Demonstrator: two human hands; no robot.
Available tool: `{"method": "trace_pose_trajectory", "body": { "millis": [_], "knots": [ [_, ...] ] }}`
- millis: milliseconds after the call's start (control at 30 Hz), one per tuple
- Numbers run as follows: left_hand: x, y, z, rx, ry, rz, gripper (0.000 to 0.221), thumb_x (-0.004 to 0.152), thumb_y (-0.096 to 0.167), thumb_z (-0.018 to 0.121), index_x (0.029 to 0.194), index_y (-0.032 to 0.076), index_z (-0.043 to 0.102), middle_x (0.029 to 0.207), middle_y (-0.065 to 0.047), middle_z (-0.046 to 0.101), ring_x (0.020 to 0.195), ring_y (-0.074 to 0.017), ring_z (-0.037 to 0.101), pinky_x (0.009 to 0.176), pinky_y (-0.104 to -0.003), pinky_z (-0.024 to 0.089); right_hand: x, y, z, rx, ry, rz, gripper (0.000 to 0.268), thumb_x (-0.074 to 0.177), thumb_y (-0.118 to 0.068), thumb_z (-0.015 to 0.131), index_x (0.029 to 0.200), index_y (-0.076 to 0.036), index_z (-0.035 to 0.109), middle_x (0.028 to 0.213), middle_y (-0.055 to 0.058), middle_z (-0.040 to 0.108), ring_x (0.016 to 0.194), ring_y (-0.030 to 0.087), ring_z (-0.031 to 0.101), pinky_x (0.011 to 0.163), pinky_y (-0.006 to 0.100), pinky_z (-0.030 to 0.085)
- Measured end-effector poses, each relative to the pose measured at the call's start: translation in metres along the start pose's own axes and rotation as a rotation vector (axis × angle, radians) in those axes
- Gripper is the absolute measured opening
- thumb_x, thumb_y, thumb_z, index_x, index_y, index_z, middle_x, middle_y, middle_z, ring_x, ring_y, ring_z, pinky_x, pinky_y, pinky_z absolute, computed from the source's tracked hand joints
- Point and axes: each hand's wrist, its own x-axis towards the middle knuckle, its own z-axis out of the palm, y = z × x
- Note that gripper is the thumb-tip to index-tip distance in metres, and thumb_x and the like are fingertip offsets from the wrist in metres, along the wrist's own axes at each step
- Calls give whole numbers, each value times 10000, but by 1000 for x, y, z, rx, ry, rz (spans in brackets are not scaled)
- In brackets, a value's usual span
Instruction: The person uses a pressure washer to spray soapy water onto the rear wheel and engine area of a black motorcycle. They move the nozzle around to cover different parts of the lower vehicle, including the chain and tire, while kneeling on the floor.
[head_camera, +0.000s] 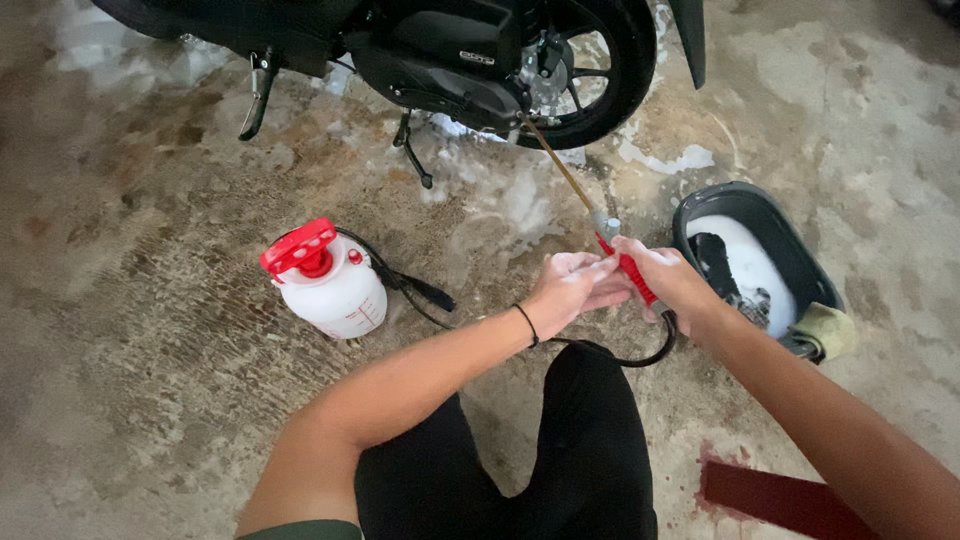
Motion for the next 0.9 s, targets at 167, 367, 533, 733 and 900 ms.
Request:
{"method": "trace_pose_trajectory", "body": {
  "millis": [167,367,533,733,900],
  "knots": [
    [5,-4,-1,-20,-18,-3,308,1037,177,594,1178,-97,592,1196,-215,687,1109,-308,707,994,-443,607,3,4,-2,23,19,8,537,922,-553,593,860,-30,698,662,68,573,528,166,499,420,345,361],
    [16,-13,-3,-2,-13,-16,333,1033,196,608,1187,-98,592,1185,-212,686,1105,-303,701,991,-450,603,8,10,-4,35,37,-4,512,911,-531,582,883,-39,722,666,71,595,519,178,510,412,352,374],
    [18,-19,-7,5,-25,-31,349,1036,223,596,1188,-92,590,1190,-215,692,1105,-291,707,988,-429,601,14,14,-6,9,44,33,542,925,-548,586,883,-22,711,662,79,590,514,184,505,417,350,366],
    [22,-22,-9,3,-7,-33,325,1039,202,593,1182,-90,592,1181,-206,692,1088,-293,706,985,-430,602,19,18,-5,21,40,5,520,922,-545,587,858,-43,705,669,81,588,529,189,517,420,350,366],
    [22,-20,-10,6,27,-37,305,1040,183,589,1179,-88,599,1173,-199,692,1072,-289,706,972,-430,610,21,18,-2,57,30,12,497,911,-532,594,870,-48,702,698,66,606,570,170,543,422,355,374]
  ]
}}
